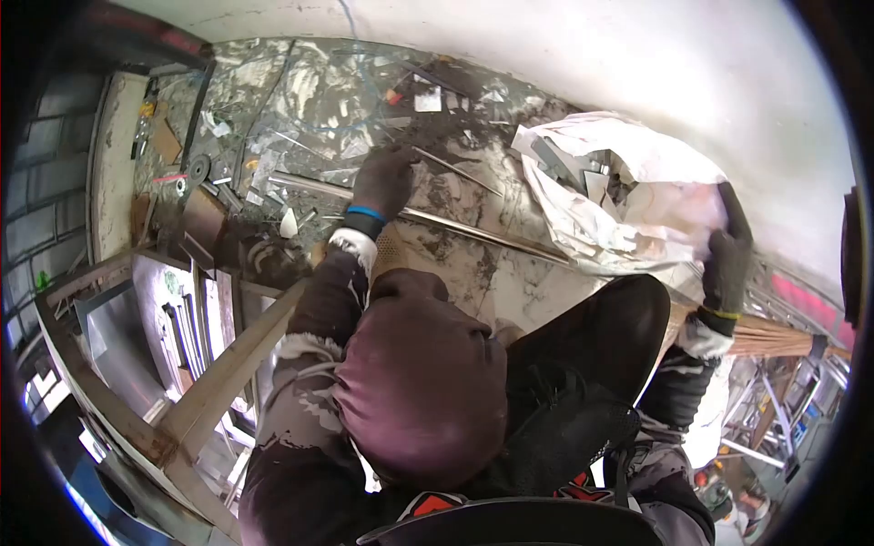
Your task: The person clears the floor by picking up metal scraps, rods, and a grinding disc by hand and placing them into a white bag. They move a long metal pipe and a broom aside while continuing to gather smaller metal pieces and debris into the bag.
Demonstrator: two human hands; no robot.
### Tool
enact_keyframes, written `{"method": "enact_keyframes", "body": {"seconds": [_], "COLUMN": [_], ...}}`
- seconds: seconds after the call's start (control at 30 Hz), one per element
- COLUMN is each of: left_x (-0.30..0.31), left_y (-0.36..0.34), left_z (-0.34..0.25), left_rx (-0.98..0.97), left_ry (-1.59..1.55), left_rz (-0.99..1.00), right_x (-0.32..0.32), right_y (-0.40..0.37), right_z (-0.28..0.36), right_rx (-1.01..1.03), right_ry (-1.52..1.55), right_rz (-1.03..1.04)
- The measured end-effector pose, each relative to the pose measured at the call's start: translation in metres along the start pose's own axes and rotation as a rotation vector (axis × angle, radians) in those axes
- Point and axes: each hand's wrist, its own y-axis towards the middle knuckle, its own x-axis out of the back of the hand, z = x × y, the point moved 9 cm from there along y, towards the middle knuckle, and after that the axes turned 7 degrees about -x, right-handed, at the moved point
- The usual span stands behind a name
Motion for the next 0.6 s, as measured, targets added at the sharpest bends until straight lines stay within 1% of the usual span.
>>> {"method": "enact_keyframes", "body": {"seconds": [0.03, 0.1, 0.13, 0.17, 0.23, 0.27, 0.3, 0.33, 0.37, 0.43, 0.47, 0.53, 0.57, 0.6], "left_x": [-0.012, -0.033, -0.052, -0.07, -0.13, -0.144, -0.157, -0.169, -0.169, -0.169, -0.168, -0.182, -0.187, -0.184], "left_y": [0.007, 0.023, 0.027, 0.028, 0.026, 0.025, 0.022, 0.017, 0.017, 0.012, 0.012, 0.01, 0.008, 0.009], "left_z": [-0.005, -0.059, -0.071, -0.077, -0.069, -0.065, -0.061, -0.056, -0.058, -0.063, -0.063, -0.061, -0.06, -0.049], "left_rx": [-0.009, -0.419, -0.408, -0.414, -0.48, -0.479, -0.465, -0.449, -0.446, -0.459, -0.456, -0.513, -0.521, -0.42], "left_ry": [-0.01, 0.188, 0.311, 0.306, 0.527, 0.531, 0.576, 0.62, 0.625, 0.551, 0.561, 0.754, 0.76, 0.75], "left_rz": [0.008, 0.085, 0.213, 0.208, 0.351, 0.34, 0.392, 0.448, 0.446, 0.513, 0.507, 0.614, 0.603, 0.582], "right_x": [0.0, -0.008, -0.01, -0.013, -0.017, -0.02, -0.027, -0.035, -0.043, -0.056, -0.059, -0.067, -0.066, -0.066], "right_y": [0.003, 0.01, 0.014, 0.018, 0.022, 0.022, 0.015, 0.005, 0.0, -0.011, -0.014, -0.02, -0.02, -0.019], "right_z": [-0.003, -0.01, -0.013, -0.019, -0.021, -0.021, -0.014, -0.02, -0.02, -0.022, -0.021, -0.02, -0.021, -0.021], "right_rx": [0.03, -0.009, 0.003, 0.016, 0.114, 0.176, 0.234, 0.09, 0.125, 0.07, 0.115, 0.206, 0.214, 0.221], "right_ry": [-0.066, -0.049, -0.082, -0.113, -0.117, -0.144, -0.169, -0.04, -0.101, -0.076, -0.106, -0.163, -0.205, -0.247], "right_rz": [-0.012, -0.007, 0.015, 0.037, 0.09, 0.094, 0.098, 0.183, 0.216, 0.215, 0.225, 0.241, 0.224, 0.208]}}
